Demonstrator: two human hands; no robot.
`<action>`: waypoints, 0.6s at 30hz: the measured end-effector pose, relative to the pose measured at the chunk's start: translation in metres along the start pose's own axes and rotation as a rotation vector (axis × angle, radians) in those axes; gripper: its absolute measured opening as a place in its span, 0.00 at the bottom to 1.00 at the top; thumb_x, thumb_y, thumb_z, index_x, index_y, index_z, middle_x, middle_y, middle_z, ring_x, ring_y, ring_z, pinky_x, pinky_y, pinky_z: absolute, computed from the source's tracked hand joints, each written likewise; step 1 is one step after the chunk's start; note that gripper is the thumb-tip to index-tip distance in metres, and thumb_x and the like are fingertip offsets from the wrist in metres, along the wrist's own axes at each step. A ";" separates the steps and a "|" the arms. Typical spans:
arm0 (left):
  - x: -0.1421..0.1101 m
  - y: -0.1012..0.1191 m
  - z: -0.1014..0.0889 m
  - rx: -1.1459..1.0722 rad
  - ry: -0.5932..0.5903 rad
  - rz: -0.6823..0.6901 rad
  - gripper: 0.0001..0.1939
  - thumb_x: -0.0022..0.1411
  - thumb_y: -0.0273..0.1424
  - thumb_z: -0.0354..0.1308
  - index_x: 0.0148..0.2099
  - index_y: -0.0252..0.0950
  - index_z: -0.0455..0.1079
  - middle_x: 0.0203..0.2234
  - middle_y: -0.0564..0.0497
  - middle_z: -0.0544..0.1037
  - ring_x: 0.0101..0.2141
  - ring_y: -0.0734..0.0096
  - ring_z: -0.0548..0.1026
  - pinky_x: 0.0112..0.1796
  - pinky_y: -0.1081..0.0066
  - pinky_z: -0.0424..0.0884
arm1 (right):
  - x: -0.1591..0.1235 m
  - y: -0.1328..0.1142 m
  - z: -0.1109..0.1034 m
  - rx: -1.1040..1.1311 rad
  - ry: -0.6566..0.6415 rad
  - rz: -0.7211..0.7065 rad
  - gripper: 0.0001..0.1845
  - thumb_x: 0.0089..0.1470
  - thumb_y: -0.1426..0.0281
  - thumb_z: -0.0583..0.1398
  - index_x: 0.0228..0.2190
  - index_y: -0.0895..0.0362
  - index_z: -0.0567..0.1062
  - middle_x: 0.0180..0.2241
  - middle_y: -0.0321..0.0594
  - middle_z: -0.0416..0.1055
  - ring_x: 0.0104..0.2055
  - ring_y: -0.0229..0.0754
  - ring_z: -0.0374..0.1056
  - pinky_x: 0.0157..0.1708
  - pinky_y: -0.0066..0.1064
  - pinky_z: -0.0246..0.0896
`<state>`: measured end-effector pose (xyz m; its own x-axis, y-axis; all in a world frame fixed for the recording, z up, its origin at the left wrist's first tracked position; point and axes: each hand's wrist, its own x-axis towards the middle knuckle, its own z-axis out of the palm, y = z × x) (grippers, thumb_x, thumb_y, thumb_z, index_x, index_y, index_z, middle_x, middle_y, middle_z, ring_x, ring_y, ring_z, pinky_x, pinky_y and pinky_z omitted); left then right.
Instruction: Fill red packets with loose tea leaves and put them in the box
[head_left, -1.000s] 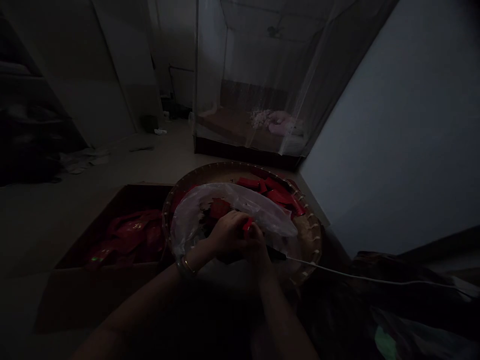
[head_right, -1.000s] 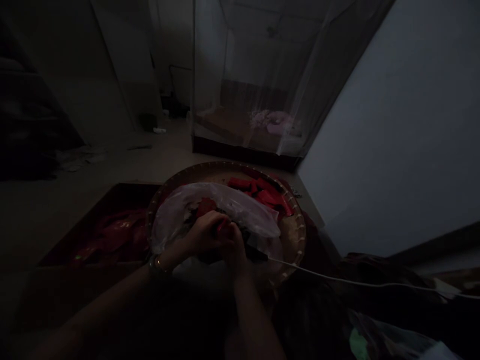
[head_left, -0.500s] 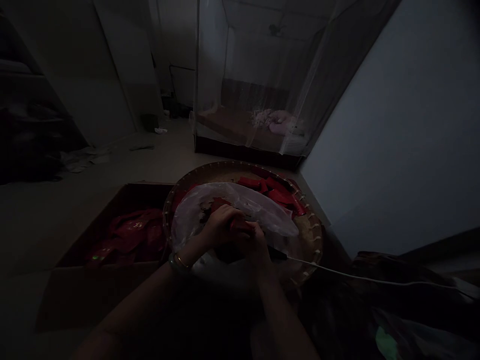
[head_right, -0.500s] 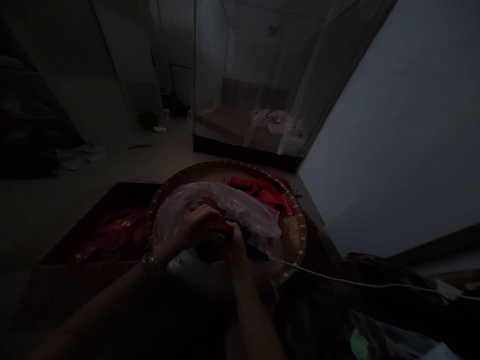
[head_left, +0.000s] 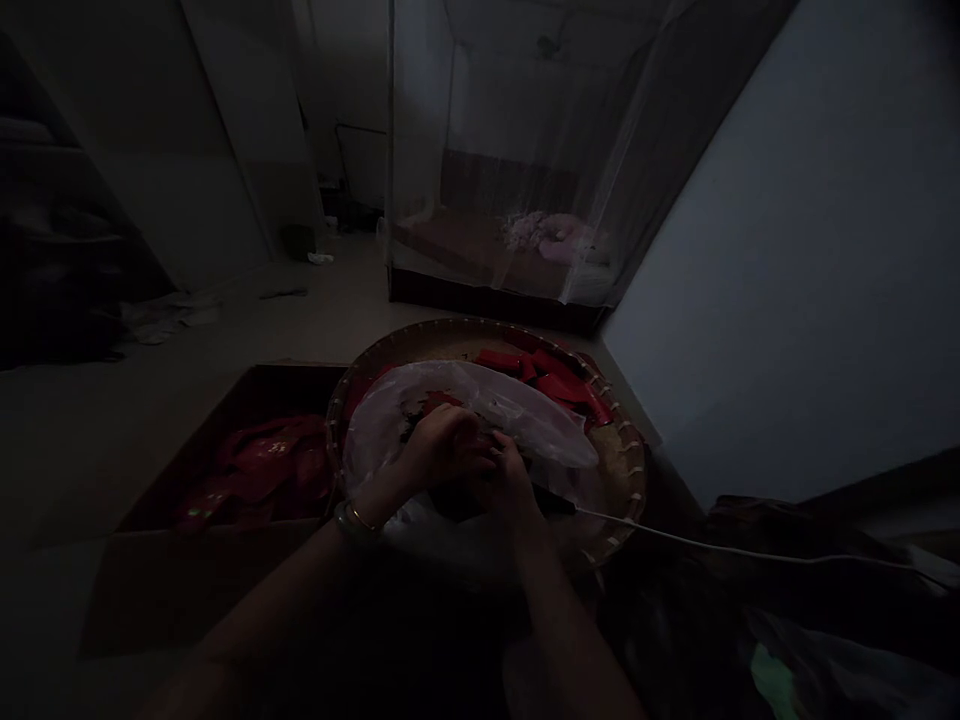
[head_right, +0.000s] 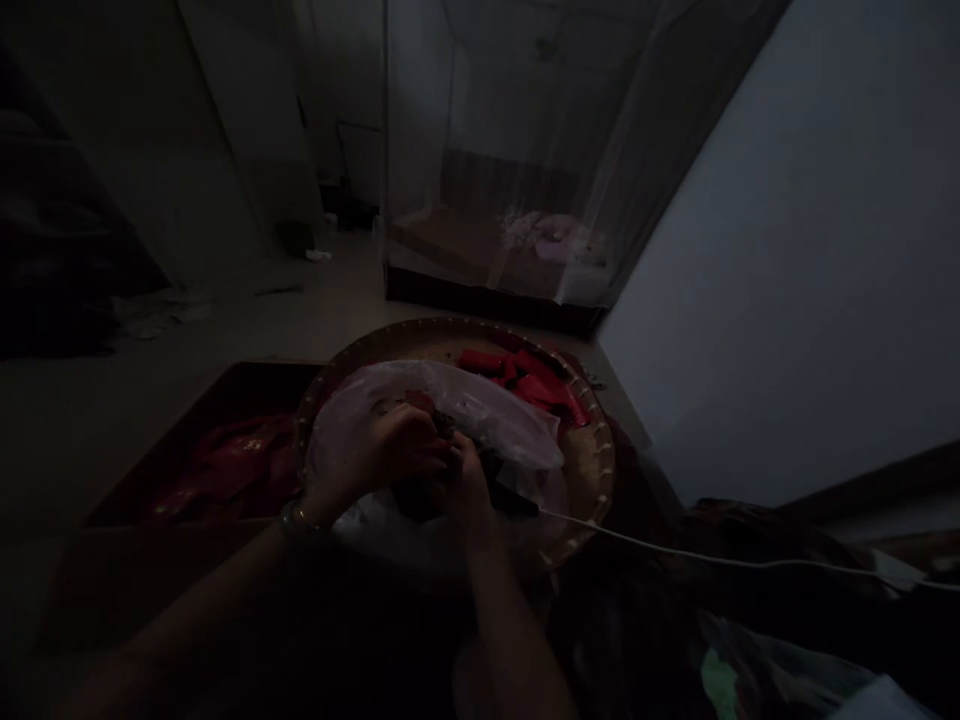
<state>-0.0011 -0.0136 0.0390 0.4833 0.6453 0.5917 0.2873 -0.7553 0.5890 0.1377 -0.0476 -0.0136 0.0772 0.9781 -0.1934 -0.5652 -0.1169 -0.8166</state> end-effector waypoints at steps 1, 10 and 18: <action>0.002 0.002 -0.001 0.008 -0.007 -0.003 0.17 0.48 0.40 0.66 0.36 0.38 0.67 0.28 0.50 0.73 0.33 0.64 0.72 0.35 0.63 0.71 | 0.001 -0.001 0.001 0.035 0.010 0.066 0.14 0.53 0.61 0.53 0.24 0.56 0.72 0.18 0.35 0.68 0.19 0.35 0.62 0.18 0.24 0.60; 0.007 0.018 -0.009 -0.045 0.027 -0.057 0.18 0.50 0.41 0.66 0.37 0.35 0.67 0.33 0.48 0.75 0.35 0.66 0.73 0.37 0.68 0.70 | 0.006 0.003 -0.005 0.029 -0.065 0.022 0.08 0.50 0.65 0.57 0.29 0.55 0.73 0.26 0.36 0.73 0.29 0.39 0.70 0.28 0.31 0.68; 0.001 -0.002 -0.001 -0.243 0.103 -0.145 0.19 0.51 0.40 0.65 0.40 0.35 0.66 0.35 0.49 0.77 0.34 0.69 0.75 0.38 0.68 0.72 | 0.003 -0.005 0.005 0.293 -0.026 0.196 0.15 0.57 0.69 0.50 0.31 0.59 0.76 0.30 0.40 0.76 0.34 0.38 0.72 0.38 0.33 0.70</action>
<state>-0.0021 -0.0116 0.0391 0.3615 0.7618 0.5375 0.1343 -0.6130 0.7786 0.1366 -0.0435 -0.0068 -0.0747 0.9466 -0.3136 -0.7795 -0.2516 -0.5737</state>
